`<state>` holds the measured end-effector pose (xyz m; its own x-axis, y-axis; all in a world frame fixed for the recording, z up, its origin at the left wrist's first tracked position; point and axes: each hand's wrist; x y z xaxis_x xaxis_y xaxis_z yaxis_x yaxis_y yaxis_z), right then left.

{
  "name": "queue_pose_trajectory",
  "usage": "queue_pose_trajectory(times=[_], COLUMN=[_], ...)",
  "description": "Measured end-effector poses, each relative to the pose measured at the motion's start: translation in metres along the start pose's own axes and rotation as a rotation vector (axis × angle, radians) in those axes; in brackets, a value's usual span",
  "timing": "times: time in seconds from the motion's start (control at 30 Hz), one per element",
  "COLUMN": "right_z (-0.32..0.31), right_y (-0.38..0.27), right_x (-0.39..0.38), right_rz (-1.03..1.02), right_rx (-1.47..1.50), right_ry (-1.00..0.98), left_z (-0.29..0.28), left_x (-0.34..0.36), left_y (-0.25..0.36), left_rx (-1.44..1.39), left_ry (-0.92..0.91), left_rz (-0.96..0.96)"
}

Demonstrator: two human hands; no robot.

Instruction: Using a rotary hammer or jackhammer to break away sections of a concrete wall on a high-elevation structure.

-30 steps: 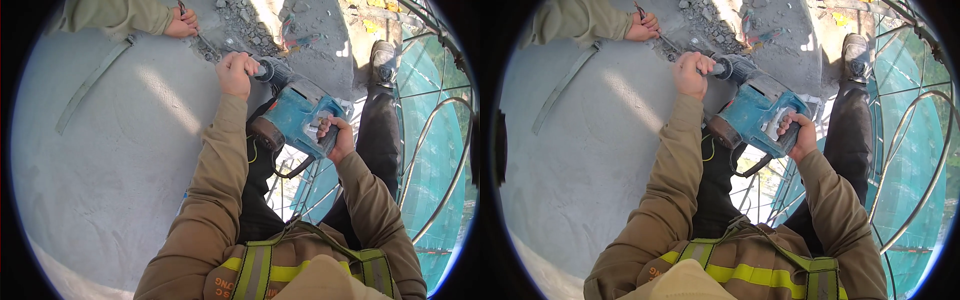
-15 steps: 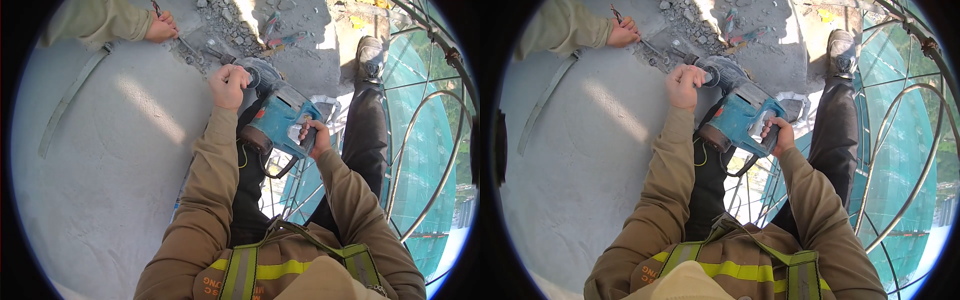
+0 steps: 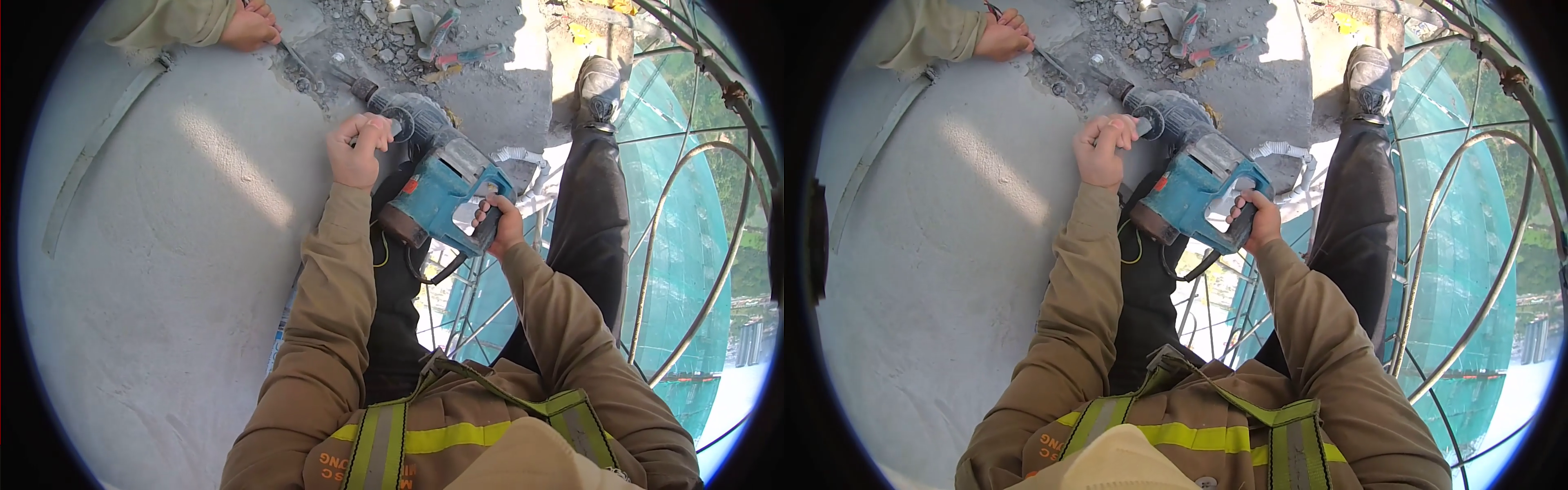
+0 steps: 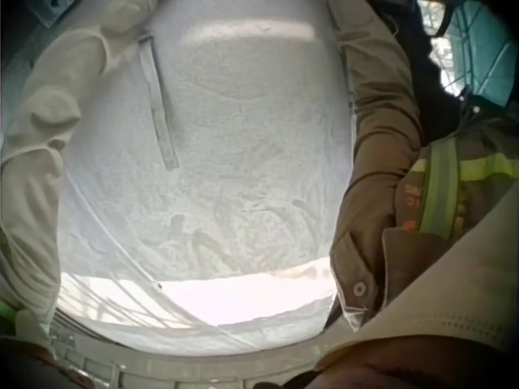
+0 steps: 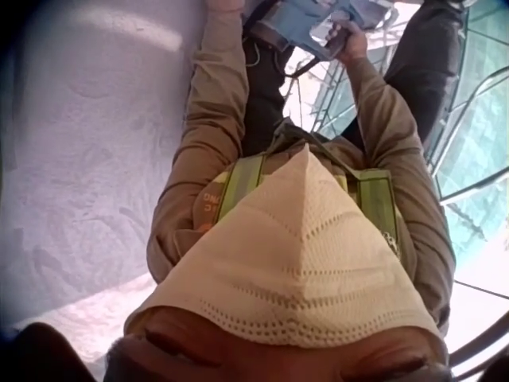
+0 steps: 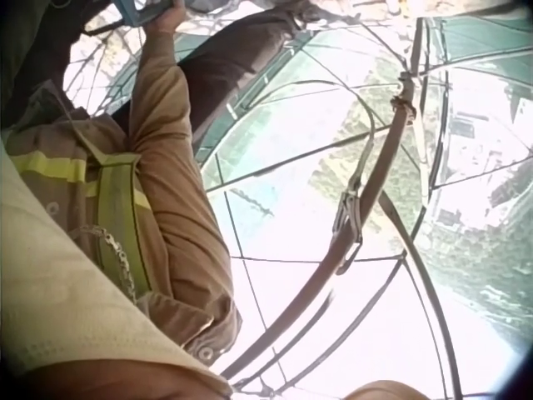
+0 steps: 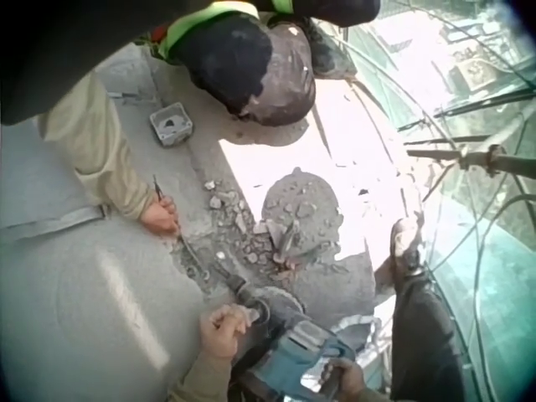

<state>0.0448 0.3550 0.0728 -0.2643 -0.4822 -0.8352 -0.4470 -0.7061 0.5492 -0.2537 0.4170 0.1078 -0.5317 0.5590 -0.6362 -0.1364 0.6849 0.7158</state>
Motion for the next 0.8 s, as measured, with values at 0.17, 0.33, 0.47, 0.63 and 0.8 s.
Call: queue_pose_trajectory(times=[0.17,0.33,0.47,0.63,0.8], right_z=[0.002,0.006,0.010,0.014,0.017], right_y=[0.002,-0.004,-0.005,0.002,-0.011], right_x=[0.009,0.019,0.019,0.006,-0.013], right_rz=[-0.109,-0.217,-0.224,-0.136,-0.041], right_rx=[-0.039,-0.145,-0.188,-0.101,-0.096], right_ry=[0.053,0.087,0.075,0.079,0.021], left_z=[-0.008,-0.016,-0.021,-0.021,-0.015], left_x=[-0.018,-0.024,-0.024,-0.013,-0.001], left_y=[-0.008,-0.018,-0.021,-0.019,-0.004], left_rx=[-0.063,-0.188,-0.197,-0.193,-0.192], left_ry=[0.077,0.205,0.187,0.099,0.017], left_rz=[0.025,0.017,0.025,0.071,0.084])
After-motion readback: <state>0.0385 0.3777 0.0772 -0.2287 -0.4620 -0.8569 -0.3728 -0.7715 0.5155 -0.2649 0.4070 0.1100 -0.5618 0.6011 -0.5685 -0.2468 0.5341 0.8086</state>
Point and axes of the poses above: each hand's wrist, its own x-axis towards the middle knuckle, its own z-axis out of the palm, y = z × x, and after that the axes turned 5 degrees about y, right-handed
